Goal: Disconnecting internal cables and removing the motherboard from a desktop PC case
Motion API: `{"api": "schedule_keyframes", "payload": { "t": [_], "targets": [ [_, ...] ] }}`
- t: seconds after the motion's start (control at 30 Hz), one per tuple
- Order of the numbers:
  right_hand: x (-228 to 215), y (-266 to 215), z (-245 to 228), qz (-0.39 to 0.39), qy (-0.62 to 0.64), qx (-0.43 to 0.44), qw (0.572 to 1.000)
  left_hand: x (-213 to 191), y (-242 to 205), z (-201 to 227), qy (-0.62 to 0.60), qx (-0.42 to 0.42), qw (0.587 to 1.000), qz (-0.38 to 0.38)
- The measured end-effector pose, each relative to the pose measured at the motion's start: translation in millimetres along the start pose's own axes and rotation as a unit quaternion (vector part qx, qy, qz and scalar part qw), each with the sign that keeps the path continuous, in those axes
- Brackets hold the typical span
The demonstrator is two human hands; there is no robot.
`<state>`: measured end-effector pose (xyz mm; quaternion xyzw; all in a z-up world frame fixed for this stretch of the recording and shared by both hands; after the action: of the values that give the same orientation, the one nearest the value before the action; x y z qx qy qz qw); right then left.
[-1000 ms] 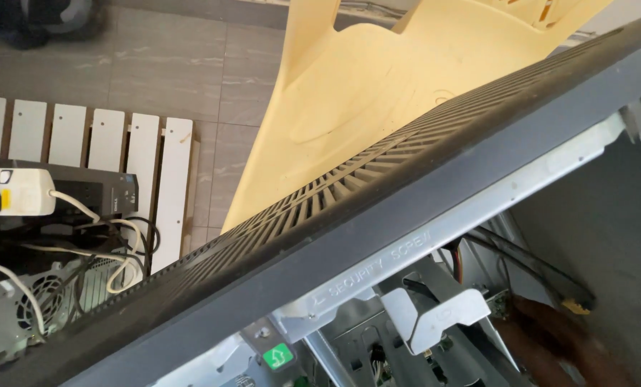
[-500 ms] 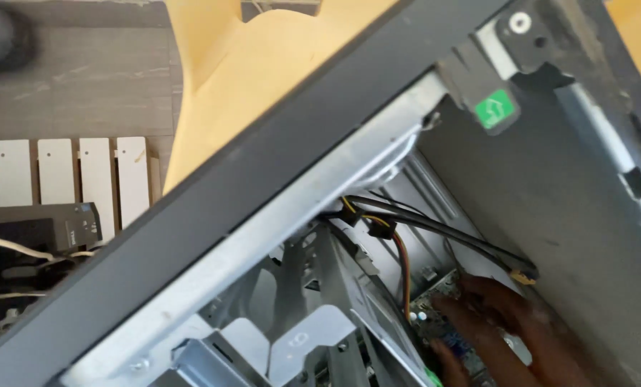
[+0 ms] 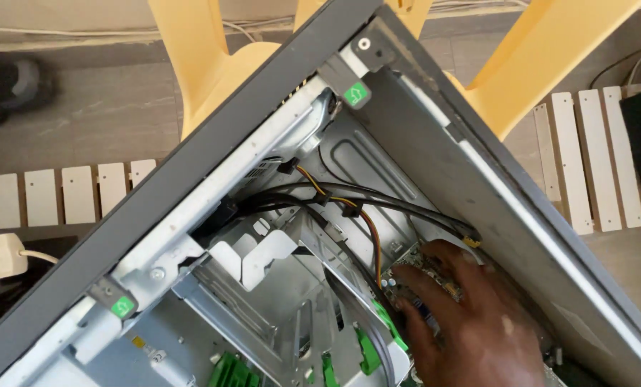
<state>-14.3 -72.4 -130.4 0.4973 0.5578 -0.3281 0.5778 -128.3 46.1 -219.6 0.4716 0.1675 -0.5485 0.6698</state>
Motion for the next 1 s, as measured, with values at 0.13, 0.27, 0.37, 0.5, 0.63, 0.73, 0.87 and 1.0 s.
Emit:
{"api": "schedule_keyframes", "payload": {
  "t": [0.13,0.27,0.37,0.5,0.63,0.73,0.87,1.0],
  "targets": [
    [-4,1,0,-0.018,0.034,-0.020,0.999,-12,30,21,0.019,0.009,1.000,0.013],
    [1,-2,6,-0.061,0.025,-0.012,0.998,-21,47,45,0.039,0.014,0.999,0.022],
    [-7,0,1,-0.052,0.048,-0.030,0.997,-28,63,67,0.055,0.018,0.998,0.031],
    [-8,-3,1,-0.044,0.066,-0.035,0.996,-39,85,67,0.135,-0.051,0.988,0.060],
    [-7,-5,1,-0.006,0.041,-0.051,0.998,-31,80,60,0.183,-0.001,0.983,0.007],
    [-8,-4,4,-0.028,0.065,-0.010,0.997,-32,81,63,0.187,-0.049,0.980,0.039],
    [-7,-6,9,-0.032,0.071,-0.005,0.997,-38,81,65,0.154,-0.041,0.987,0.003],
    [-9,-3,12,-0.042,0.105,0.015,0.994,-32,82,63,0.122,-0.057,0.987,-0.089]
  ]
}}
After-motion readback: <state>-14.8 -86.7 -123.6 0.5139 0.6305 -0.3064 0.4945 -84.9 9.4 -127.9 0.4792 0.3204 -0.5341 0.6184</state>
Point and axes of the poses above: each hand's wrist, its own y-axis towards the middle knuckle, its own x-axis out of the palm, z = x × y, the point moved 5 cm from there along y, towards the middle knuckle, and after that the axes turned 4 degrees about -x, right-handed, at the moved point
